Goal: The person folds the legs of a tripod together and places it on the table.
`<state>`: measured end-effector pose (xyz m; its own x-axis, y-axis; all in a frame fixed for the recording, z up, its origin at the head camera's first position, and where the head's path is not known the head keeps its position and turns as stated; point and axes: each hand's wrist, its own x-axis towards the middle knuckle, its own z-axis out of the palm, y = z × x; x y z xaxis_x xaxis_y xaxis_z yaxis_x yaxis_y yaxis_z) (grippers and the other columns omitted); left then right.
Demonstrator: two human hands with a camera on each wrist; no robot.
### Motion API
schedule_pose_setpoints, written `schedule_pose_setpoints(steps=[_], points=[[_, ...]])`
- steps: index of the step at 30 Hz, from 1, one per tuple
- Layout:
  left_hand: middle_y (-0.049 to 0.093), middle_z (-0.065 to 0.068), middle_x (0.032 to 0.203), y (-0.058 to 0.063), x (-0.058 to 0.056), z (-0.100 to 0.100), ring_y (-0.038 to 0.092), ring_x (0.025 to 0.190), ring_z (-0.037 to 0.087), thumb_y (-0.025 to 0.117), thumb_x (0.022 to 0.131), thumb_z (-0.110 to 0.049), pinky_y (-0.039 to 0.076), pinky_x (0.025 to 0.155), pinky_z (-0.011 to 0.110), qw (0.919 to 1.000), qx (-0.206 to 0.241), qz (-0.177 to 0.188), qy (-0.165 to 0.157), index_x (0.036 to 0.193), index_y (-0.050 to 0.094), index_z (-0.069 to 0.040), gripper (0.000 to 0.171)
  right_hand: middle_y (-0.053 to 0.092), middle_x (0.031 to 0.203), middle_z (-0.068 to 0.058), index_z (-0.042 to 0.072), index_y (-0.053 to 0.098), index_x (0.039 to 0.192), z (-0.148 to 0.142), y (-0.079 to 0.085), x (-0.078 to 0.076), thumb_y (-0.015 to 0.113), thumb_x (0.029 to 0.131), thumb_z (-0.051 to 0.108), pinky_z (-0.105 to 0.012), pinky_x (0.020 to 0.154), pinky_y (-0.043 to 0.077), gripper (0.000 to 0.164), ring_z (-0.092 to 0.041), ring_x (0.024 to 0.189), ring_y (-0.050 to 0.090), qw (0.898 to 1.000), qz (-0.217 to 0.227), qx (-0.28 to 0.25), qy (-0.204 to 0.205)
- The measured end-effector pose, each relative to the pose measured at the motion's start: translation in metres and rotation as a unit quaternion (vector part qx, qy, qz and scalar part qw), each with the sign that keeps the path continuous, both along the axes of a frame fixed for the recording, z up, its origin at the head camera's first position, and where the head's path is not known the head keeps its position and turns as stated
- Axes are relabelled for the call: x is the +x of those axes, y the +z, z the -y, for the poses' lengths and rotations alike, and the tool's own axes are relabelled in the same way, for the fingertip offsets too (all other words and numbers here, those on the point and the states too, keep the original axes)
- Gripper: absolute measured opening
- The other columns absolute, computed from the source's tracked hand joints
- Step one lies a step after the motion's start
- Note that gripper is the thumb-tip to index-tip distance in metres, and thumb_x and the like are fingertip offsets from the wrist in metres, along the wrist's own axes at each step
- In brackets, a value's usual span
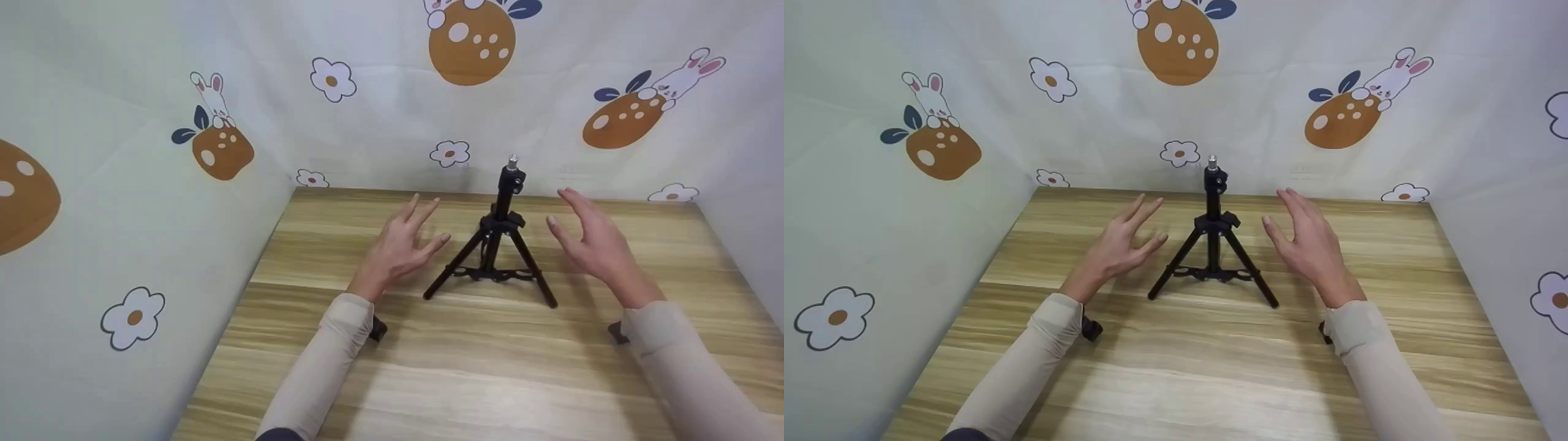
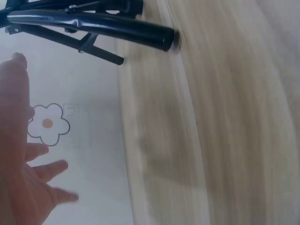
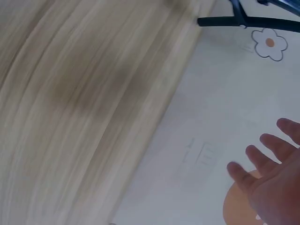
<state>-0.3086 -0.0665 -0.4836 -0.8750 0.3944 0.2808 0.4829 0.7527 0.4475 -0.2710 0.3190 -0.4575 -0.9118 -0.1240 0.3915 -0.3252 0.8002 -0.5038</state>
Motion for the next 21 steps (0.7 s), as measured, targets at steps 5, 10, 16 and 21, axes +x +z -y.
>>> schedule_pose_setpoints(steps=[5,10,16,21], points=[[0.027,0.013,0.18,-0.001,0.006,-0.002,0.038,0.159,0.046,0.049,0.103,-0.077,0.042,0.125,0.072,0.998,0.056,0.003,-0.029,0.169,0.031,-0.043,0.077,0.058,0.16,-0.015,0.013,0.052,0.16,0.01,0.01,0.002,0.063,0.111,0.035,-0.059,0.117,0.056,0.055,-0.04,0.144,0.057,0.996,-0.04,-0.075,0.01],[0.031,0.01,0.178,-0.001,0.011,-0.005,0.042,0.158,0.046,0.05,0.105,-0.073,0.041,0.126,0.07,0.996,0.072,-0.012,-0.052,0.169,0.032,-0.042,0.073,0.067,0.151,-0.006,0.014,0.061,0.153,0.022,0.021,0.006,0.065,0.11,0.025,-0.013,0.104,0.059,0.044,-0.027,0.135,0.064,0.987,-0.086,-0.132,0.02],[0.04,0.006,0.174,0.001,0.017,-0.008,0.046,0.157,0.038,0.054,0.107,-0.066,0.043,0.13,0.059,0.9923,0.091,-0.045,-0.071,0.168,0.04,-0.034,0.07,0.071,0.144,-0.002,0.018,0.064,0.148,0.039,0.033,0.011,0.067,0.108,0.016,-0.004,0.1,0.055,0.04,-0.022,0.127,0.069,0.977,-0.124,-0.167,0.051],[0.047,0.008,0.17,0.003,0.021,-0.011,0.049,0.155,0.033,0.056,0.108,-0.06,0.044,0.131,0.051,0.9886,0.103,-0.063,-0.09,0.165,0.045,-0.026,0.068,0.073,0.139,-0.009,0.008,0.065,0.145,0.053,0.043,0.018,0.069,0.105,0.004,-0.008,0.1,0.059,0.041,-0.021,0.121,0.072,0.968,-0.146,-0.191,0.072]])
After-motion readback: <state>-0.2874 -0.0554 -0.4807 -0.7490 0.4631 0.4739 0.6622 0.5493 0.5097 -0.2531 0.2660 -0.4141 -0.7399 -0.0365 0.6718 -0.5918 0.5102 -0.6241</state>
